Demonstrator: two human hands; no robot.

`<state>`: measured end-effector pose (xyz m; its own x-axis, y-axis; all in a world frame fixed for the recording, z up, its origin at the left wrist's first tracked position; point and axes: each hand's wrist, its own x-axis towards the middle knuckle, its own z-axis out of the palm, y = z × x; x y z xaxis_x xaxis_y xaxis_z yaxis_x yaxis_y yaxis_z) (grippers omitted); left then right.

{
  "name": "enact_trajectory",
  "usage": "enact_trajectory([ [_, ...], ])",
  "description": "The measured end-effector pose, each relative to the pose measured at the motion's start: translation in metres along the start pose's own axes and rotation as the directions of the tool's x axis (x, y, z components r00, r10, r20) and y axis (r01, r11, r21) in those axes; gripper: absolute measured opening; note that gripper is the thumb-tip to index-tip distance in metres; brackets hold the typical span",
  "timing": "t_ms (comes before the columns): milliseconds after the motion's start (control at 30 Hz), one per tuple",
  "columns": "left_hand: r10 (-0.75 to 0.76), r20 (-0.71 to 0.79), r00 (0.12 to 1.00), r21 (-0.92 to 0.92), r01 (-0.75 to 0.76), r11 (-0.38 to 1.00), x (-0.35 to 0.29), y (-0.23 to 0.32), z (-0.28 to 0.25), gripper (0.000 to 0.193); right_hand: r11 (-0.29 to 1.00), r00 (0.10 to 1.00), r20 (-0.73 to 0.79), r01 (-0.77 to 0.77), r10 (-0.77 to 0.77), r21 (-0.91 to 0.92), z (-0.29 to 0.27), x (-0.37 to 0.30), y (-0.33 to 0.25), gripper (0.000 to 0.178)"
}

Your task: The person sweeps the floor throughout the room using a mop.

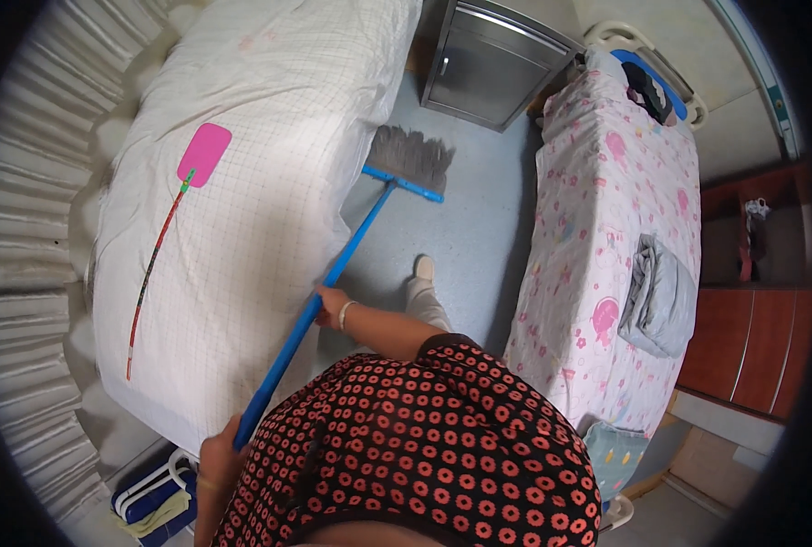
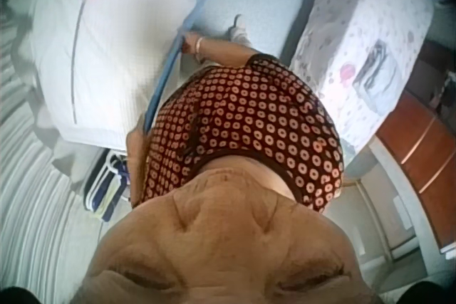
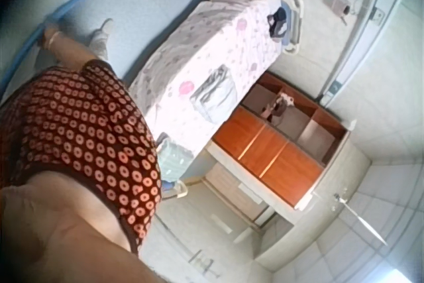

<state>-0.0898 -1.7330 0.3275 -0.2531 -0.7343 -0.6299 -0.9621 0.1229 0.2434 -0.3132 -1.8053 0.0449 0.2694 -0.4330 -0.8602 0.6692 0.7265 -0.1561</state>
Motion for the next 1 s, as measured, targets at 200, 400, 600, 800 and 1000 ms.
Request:
enact_trajectory([
  [200, 0.097, -0.215, 0.972, 0.141, -0.068, 0.988, -0.016, 0.053, -0.020, 0.043, 0.995, 0.938, -0.334, -0.073, 0.090, 0.065, -0.008, 0.030, -0.019, 0.016],
  [400, 0.000, -0.178, 0.984, 0.051, 0.010, 0.999, 0.044, 0.135, -0.067, 0.045, 0.981, 0.984, -0.173, 0.000, 0.035, 0.195, -0.041, 0.010, -0.094, 0.014],
  [600, 0.364, -0.042, 0.931, 0.345, -0.328, 0.879, 0.154, 0.227, -0.102, 0.042, 0.769, 0.972, -0.211, 0.212, -0.103, 0.602, -0.140, 0.002, -0.198, 0.009],
  [800, 0.589, 0.083, 0.804, 0.503, -0.544, 0.671, 0.260, 0.346, -0.078, 0.039, 0.542, 0.901, -0.383, 0.430, -0.204, 0.722, -0.290, -0.008, -0.289, 0.008],
  [1000, 0.665, 0.048, 0.746, 0.536, -0.581, 0.613, 0.272, 0.418, -0.064, 0.036, 0.523, 0.858, -0.492, 0.490, -0.147, 0.697, -0.340, -0.041, -0.338, 0.008],
])
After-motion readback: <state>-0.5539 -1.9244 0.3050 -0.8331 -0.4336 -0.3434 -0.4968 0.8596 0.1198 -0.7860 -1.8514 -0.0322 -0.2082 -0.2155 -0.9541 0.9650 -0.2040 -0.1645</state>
